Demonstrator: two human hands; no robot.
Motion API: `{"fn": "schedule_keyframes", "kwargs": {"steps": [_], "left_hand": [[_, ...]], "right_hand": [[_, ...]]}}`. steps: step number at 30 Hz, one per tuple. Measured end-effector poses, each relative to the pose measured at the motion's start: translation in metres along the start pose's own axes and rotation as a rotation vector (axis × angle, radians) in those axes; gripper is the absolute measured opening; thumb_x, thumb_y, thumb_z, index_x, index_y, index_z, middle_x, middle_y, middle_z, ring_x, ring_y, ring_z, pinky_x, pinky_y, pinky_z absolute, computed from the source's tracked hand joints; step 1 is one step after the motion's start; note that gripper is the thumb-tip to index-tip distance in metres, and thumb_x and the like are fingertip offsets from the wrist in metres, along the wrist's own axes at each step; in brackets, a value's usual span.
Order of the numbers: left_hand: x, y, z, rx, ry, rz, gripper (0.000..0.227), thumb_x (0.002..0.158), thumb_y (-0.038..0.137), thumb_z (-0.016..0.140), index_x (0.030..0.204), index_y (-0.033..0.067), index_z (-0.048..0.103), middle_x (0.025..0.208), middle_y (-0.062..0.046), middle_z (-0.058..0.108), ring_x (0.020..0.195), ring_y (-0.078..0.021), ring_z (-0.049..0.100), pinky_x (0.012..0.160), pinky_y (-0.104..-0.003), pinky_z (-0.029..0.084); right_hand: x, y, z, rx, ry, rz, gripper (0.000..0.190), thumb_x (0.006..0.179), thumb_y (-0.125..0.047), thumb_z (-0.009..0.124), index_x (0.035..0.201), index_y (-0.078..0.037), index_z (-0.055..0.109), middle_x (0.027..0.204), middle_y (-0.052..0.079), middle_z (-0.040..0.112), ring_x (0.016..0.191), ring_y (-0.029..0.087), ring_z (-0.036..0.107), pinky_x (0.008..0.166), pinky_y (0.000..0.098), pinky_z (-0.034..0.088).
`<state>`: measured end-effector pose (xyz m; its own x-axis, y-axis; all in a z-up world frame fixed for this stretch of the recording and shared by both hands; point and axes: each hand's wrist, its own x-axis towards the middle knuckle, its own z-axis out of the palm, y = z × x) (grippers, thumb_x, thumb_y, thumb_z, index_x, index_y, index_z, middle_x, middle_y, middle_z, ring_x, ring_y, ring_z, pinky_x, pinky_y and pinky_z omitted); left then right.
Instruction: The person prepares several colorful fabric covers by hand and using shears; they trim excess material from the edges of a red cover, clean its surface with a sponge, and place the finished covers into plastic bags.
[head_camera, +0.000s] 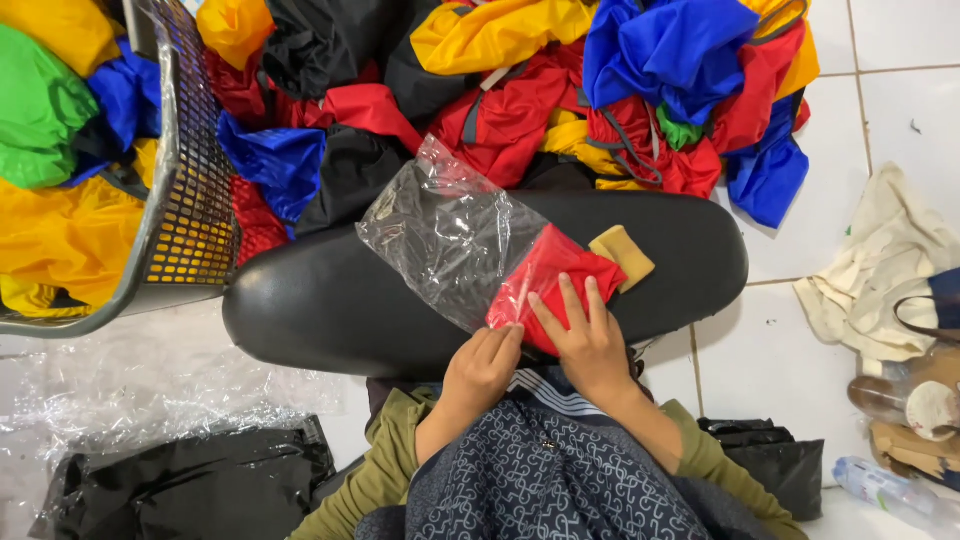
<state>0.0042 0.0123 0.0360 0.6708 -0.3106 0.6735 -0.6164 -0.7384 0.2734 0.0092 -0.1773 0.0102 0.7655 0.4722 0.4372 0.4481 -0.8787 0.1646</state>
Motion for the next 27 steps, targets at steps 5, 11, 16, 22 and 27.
{"fn": "schedule_keyframes", "kwargs": {"steps": [5, 11, 16, 22, 27], "left_hand": [[0.022, 0.002, -0.009, 0.025, 0.112, 0.015, 0.009, 0.094, 0.01, 0.066, 0.096, 0.0072, 0.075, 0.083, -0.009, 0.065, 0.07, -0.0243, 0.065, 0.064, -0.028, 0.057], [-0.002, -0.009, -0.004, -0.074, -0.119, -0.051, 0.054, 0.106, 0.044, 0.047, 0.148, 0.0107, 0.057, 0.149, -0.018, 0.056, 0.139, -0.0445, 0.048, 0.117, -0.056, 0.032], [-0.012, -0.011, 0.008, -0.149, -0.313, 0.0, 0.061, 0.108, 0.043, 0.041, 0.156, 0.0057, 0.045, 0.158, -0.02, 0.047, 0.15, -0.0397, 0.036, 0.122, -0.058, 0.018], [-0.026, -0.012, 0.018, -0.14, -0.339, 0.02, 0.069, 0.104, 0.056, 0.038, 0.158, 0.0132, 0.042, 0.16, -0.018, 0.044, 0.153, -0.0371, 0.034, 0.123, -0.059, 0.018], [-0.025, -0.017, -0.004, -0.262, -0.49, -0.021, 0.075, 0.09, 0.037, 0.073, 0.155, 0.0144, 0.044, 0.162, -0.017, 0.039, 0.153, -0.0367, 0.032, 0.125, -0.056, 0.018]], "right_hand": [[0.009, -0.008, -0.003, 0.122, -0.026, 0.041, 0.054, 0.081, -0.02, 0.065, 0.134, -0.027, 0.066, 0.135, 0.015, 0.064, 0.115, 0.042, 0.064, 0.078, 0.0397, 0.056], [-0.011, 0.02, -0.034, 0.406, -0.126, -0.062, 0.062, 0.085, -0.022, 0.066, 0.147, -0.021, 0.057, 0.152, 0.023, 0.051, 0.143, 0.044, 0.045, 0.115, 0.0556, 0.036], [-0.011, 0.016, 0.004, 0.391, -0.024, -0.162, 0.025, 0.096, -0.014, 0.057, 0.118, -0.011, 0.069, 0.148, 0.027, 0.054, 0.137, 0.045, 0.052, 0.111, 0.0472, 0.045], [0.018, -0.006, 0.033, 0.422, -0.092, -0.173, 0.032, 0.096, -0.01, 0.056, 0.127, -0.004, 0.064, 0.154, 0.028, 0.045, 0.146, 0.045, 0.039, 0.118, 0.0445, 0.04], [0.032, -0.002, 0.032, 0.592, -0.29, -0.144, 0.069, 0.092, -0.029, 0.057, 0.157, -0.012, 0.04, 0.168, 0.023, 0.018, 0.155, 0.043, 0.023, 0.126, 0.0557, 0.025]]}}
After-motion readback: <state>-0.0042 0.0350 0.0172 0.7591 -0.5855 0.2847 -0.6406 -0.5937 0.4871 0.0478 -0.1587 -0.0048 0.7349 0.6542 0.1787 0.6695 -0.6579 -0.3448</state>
